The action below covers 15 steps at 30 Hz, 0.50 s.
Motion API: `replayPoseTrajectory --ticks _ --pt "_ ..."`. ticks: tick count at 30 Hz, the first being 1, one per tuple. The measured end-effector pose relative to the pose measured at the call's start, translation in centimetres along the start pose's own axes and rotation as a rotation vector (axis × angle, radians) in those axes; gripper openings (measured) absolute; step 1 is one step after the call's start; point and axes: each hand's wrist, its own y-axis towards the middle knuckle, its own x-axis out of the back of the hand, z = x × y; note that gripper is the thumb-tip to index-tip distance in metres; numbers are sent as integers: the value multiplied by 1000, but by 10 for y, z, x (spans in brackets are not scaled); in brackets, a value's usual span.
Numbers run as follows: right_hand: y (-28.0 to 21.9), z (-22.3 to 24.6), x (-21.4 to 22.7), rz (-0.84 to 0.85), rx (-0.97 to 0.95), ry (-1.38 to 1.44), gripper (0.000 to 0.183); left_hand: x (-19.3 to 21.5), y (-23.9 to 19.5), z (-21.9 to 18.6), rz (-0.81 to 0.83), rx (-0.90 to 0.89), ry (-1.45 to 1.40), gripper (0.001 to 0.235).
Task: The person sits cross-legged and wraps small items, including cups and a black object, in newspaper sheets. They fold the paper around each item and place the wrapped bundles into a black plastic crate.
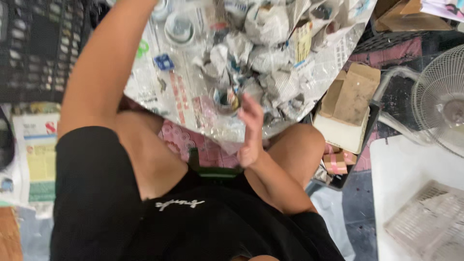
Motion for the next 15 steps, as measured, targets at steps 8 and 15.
replayPoseTrajectory --ticks 8,15 --pt "-6 -4 8 -121 91 79 60 -57 153 10 62 -87 188 38" --pt "7 -10 15 -143 74 98 57 -88 189 15 23 -245 401 32"
